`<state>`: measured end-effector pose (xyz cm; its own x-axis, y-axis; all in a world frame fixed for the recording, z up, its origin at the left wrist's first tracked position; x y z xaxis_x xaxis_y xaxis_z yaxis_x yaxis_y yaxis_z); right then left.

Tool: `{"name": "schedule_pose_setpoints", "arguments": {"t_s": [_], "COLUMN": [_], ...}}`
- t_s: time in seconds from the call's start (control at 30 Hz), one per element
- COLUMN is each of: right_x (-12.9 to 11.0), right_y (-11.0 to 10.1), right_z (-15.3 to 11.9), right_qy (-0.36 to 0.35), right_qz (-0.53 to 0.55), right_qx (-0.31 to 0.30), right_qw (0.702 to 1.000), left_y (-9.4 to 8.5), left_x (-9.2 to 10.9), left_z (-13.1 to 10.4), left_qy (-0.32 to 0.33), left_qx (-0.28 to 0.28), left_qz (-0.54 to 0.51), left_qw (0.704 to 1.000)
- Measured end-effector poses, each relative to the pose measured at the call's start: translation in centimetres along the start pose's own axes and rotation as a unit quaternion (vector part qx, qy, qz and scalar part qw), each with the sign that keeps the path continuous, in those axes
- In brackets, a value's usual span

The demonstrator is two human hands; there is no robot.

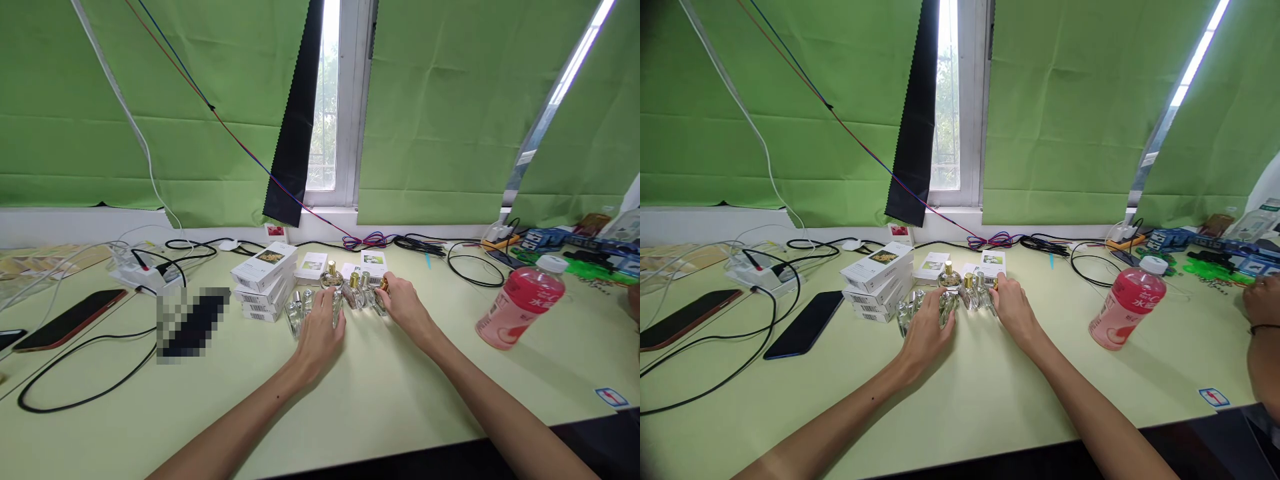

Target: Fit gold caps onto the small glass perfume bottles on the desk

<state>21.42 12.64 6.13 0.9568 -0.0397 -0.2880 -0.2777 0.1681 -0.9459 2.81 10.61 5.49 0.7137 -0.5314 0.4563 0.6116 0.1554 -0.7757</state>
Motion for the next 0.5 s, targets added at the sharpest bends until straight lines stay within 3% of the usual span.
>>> {"name": "schedule_pose_setpoints", "arguments": {"t_s": [0.5], "right_x": [0.04], "right_y": [0.10], "right_z": [0.25], "right_qy": [-0.014], "right_qz": [0.021], "right_qx": [0.014], "right_qw": [1.000], "left_y": [-0.03], "left_x": [-0.06], "left_z": [0.05], "left_qy": [-0.017], "left_qx": [-0.011], "left_qz": [0.007], "left_qw": [1.000]}}
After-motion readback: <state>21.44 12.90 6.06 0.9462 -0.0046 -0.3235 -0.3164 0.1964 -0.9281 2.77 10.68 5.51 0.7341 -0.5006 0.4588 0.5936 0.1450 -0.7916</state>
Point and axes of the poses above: each hand's wrist, its own z-axis towards the middle knuckle, its own y-axis out of the palm, x = y × z, the point moved 10 cm from there along z, towards the middle knuckle, and after that the axes turned 7 degrees about -x, right-handed, at the moved point
